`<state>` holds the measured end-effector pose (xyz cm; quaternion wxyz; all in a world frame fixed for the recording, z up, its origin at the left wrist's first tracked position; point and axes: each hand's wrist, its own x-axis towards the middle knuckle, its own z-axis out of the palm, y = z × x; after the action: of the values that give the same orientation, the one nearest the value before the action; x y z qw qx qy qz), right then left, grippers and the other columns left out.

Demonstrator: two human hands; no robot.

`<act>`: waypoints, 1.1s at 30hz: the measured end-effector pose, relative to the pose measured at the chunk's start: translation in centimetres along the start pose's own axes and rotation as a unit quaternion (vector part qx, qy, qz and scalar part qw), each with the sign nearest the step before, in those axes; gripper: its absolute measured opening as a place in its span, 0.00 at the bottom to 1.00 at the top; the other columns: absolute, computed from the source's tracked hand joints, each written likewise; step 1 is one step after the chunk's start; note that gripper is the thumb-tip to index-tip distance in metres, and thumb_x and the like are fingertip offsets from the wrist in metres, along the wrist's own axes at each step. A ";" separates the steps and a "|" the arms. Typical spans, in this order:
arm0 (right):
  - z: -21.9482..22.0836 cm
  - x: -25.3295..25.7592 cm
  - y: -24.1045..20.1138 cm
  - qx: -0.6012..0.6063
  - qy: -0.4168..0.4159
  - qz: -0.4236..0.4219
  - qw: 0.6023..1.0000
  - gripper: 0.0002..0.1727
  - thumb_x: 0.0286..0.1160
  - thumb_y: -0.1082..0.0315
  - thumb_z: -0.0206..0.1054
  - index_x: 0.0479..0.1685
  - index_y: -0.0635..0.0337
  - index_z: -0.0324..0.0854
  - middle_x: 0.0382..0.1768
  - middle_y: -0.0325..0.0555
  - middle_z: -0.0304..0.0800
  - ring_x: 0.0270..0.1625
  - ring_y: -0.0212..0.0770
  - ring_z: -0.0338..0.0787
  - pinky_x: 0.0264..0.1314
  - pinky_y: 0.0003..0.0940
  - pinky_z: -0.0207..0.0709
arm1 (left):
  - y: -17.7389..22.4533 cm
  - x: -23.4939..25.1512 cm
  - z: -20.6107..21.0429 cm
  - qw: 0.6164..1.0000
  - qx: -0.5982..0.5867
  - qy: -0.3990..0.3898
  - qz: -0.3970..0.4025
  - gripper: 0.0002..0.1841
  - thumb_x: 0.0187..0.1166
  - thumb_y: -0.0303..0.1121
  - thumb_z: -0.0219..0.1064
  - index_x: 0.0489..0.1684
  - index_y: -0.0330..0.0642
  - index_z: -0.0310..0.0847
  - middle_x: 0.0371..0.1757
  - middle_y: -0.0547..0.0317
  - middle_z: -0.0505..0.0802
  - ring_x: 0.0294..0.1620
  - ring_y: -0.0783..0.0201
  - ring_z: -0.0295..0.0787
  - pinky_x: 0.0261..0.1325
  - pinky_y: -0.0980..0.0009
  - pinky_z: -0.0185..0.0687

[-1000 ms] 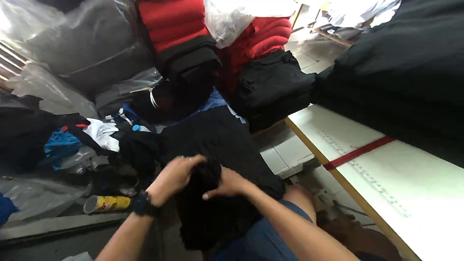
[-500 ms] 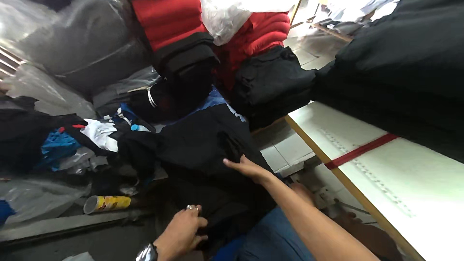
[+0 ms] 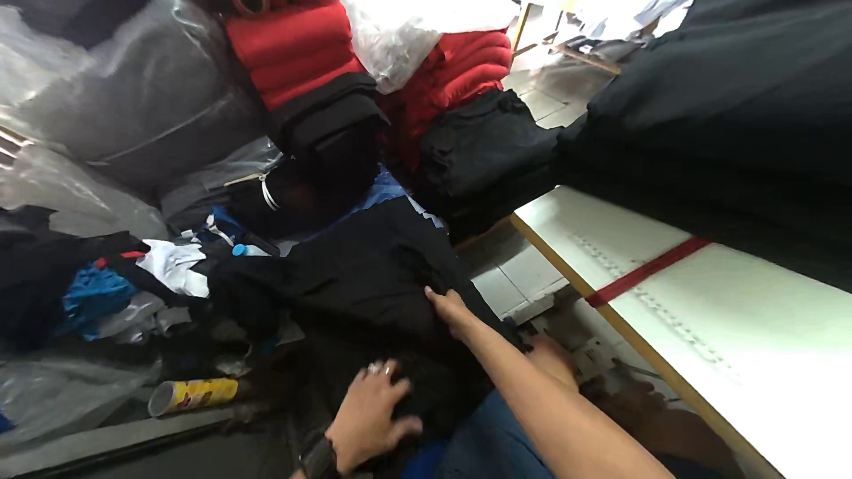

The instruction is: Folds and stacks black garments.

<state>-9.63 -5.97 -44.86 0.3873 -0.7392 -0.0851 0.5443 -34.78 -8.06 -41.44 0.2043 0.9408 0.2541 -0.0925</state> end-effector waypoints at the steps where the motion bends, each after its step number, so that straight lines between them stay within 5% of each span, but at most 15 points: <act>1: 0.0 -0.2 -0.1 -0.001 -0.010 -0.004 1.000 0.41 0.85 0.45 0.64 0.85 0.69 0.60 0.76 0.69 0.75 0.79 0.60 0.77 0.79 0.59 0.72 | -0.4 -1.8 1.6 0.997 -0.005 -0.064 -0.045 0.34 0.67 0.75 0.65 0.61 0.62 0.89 0.75 0.41 0.83 0.75 0.37 0.79 0.67 0.36 0.80; 4: -0.9 -1.4 -1.2 -0.032 -0.077 -0.031 0.996 0.45 0.84 0.40 0.63 0.89 0.65 0.55 0.79 0.66 0.73 0.79 0.57 0.78 0.79 0.58 0.73 | -1.7 -5.3 1.2 0.986 -0.003 -0.145 -0.079 0.34 0.69 0.73 0.65 0.50 0.53 0.94 0.68 0.37 0.87 0.71 0.35 0.82 0.63 0.35 0.81; 6: -1.5 -2.7 -2.0 -0.087 -0.149 -0.058 0.983 0.53 0.80 0.37 0.65 0.93 0.63 0.46 0.84 0.65 0.67 0.83 0.56 0.73 0.83 0.56 0.70 | -2.7 -5.3 -1.9 0.986 -0.029 -0.162 -0.032 0.15 0.78 0.48 0.72 0.49 0.47 0.94 0.65 0.38 0.89 0.69 0.36 0.84 0.67 0.37 0.80; 7: -1.8 -3.4 -2.6 -0.128 -0.191 -0.079 0.970 0.59 0.75 0.36 0.69 0.95 0.63 0.40 0.87 0.65 0.63 0.86 0.55 0.70 0.86 0.55 0.66 | -3.1 -4.3 -4.3 0.985 -0.035 -0.166 -0.017 0.10 0.74 0.33 0.74 0.50 0.45 0.94 0.64 0.38 0.90 0.68 0.36 0.85 0.69 0.37 0.79; 9: -1.6 -4.7 -3.0 -0.240 -0.242 -0.131 0.931 0.74 0.57 0.34 0.81 0.95 0.65 0.34 0.87 0.66 0.63 0.87 0.55 0.70 0.89 0.53 0.63 | -3.3 -1.3 -10.0 0.990 -0.015 -0.142 -0.005 0.18 0.66 0.18 0.72 0.54 0.45 0.90 0.58 0.43 0.92 0.62 0.39 0.88 0.65 0.38 0.82; 11: 0.1 -6.0 -2.7 -0.328 -0.223 -0.175 0.901 0.81 0.42 0.31 0.87 0.95 0.63 0.36 0.80 0.63 0.74 0.81 0.54 0.78 0.85 0.57 0.69 | -3.5 2.6 -14.5 0.998 0.019 -0.060 0.009 0.24 0.72 0.15 0.65 0.63 0.52 0.87 0.55 0.48 0.94 0.59 0.43 0.91 0.67 0.37 0.81; 12: 1.1 -6.2 -2.4 -0.355 -0.180 -0.185 0.898 0.81 0.41 0.27 0.85 0.95 0.61 0.39 0.75 0.62 0.80 0.76 0.57 0.82 0.79 0.62 0.73 | -3.7 4.7 -15.4 0.999 0.040 0.004 0.019 0.25 0.77 0.18 0.61 0.69 0.55 0.84 0.53 0.52 0.95 0.57 0.46 0.92 0.70 0.37 0.77; 14: 2.3 -5.6 -1.6 -0.352 -0.070 -0.166 0.919 0.66 0.55 0.27 0.77 0.93 0.57 0.52 0.65 0.61 0.88 0.66 0.61 0.89 0.67 0.66 0.79 | -4.3 8.9 -13.7 0.978 0.094 0.185 0.035 0.22 0.83 0.23 0.58 0.69 0.58 0.85 0.47 0.61 0.97 0.54 0.56 0.93 0.79 0.43 0.70; 17: 1.3 -2.5 -0.8 -0.245 0.007 -0.072 0.967 0.40 0.79 0.38 0.64 0.80 0.60 0.71 0.64 0.64 0.87 0.68 0.63 0.87 0.69 0.66 0.78 | -2.7 11.5 -8.9 0.932 0.093 0.344 0.067 0.18 0.87 0.32 0.59 0.70 0.56 0.86 0.66 0.62 0.93 0.74 0.58 0.85 0.86 0.41 0.62; 20: 0.2 -0.7 -0.6 -0.187 -0.009 -0.017 0.982 0.40 0.84 0.37 0.59 0.75 0.67 0.74 0.69 0.67 0.83 0.73 0.62 0.83 0.74 0.63 0.74 | 0.0 6.6 -2.4 0.971 0.022 0.230 0.062 0.17 0.85 0.47 0.63 0.66 0.59 0.88 0.72 0.60 0.89 0.76 0.56 0.83 0.79 0.46 0.74; 22: 0.4 -0.4 -0.5 -0.173 -0.020 -0.014 0.985 0.41 0.84 0.36 0.59 0.78 0.66 0.73 0.71 0.66 0.82 0.76 0.61 0.81 0.76 0.63 0.73 | 0.1 1.6 1.2 0.999 0.001 0.038 -0.023 0.29 0.76 0.69 0.62 0.63 0.61 0.88 0.76 0.48 0.84 0.77 0.44 0.79 0.73 0.40 0.77; 25: 0.0 -0.7 -0.3 -0.160 -0.039 -0.044 0.985 0.42 0.83 0.37 0.61 0.81 0.66 0.68 0.73 0.67 0.80 0.78 0.60 0.79 0.79 0.61 0.71 | -1.9 -3.6 2.5 0.990 0.018 -0.102 -0.094 0.38 0.64 0.81 0.60 0.50 0.58 0.93 0.71 0.39 0.85 0.69 0.36 0.83 0.58 0.38 0.85; 27: -0.2 -1.1 0.2 -0.157 -0.070 -0.064 0.983 0.46 0.82 0.37 0.62 0.86 0.66 0.61 0.76 0.67 0.77 0.80 0.59 0.77 0.82 0.60 0.69 | -2.9 -4.8 0.3 0.980 0.009 -0.184 -0.079 0.32 0.72 0.71 0.65 0.52 0.53 0.93 0.69 0.40 0.87 0.70 0.38 0.84 0.60 0.38 0.84; 30: -0.7 -2.3 0.0 -0.158 -0.154 -0.085 0.972 0.58 0.79 0.30 0.60 0.95 0.66 0.42 0.87 0.68 0.62 0.88 0.58 0.67 0.89 0.57 0.61 | -4.1 -1.2 -6.4 0.979 -0.028 -0.202 -0.010 0.11 0.75 0.32 0.73 0.53 0.44 0.92 0.63 0.41 0.90 0.67 0.40 0.86 0.67 0.39 0.81; 33: -1.3 -4.4 -0.9 -0.214 -0.219 -0.102 0.947 0.67 0.71 0.23 0.60 0.96 0.67 0.34 0.90 0.69 0.56 0.91 0.58 0.63 0.92 0.57 0.56 | -4.1 4.9 -14.4 0.990 -0.032 -0.127 0.053 0.18 0.74 0.20 0.70 0.61 0.44 0.86 0.53 0.45 0.94 0.55 0.44 0.92 0.61 0.40 0.84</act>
<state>-9.93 -8.41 -40.92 0.2452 -0.6549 -0.3567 0.6195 -31.68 3.51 -31.22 0.2695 0.9264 0.1791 -0.1923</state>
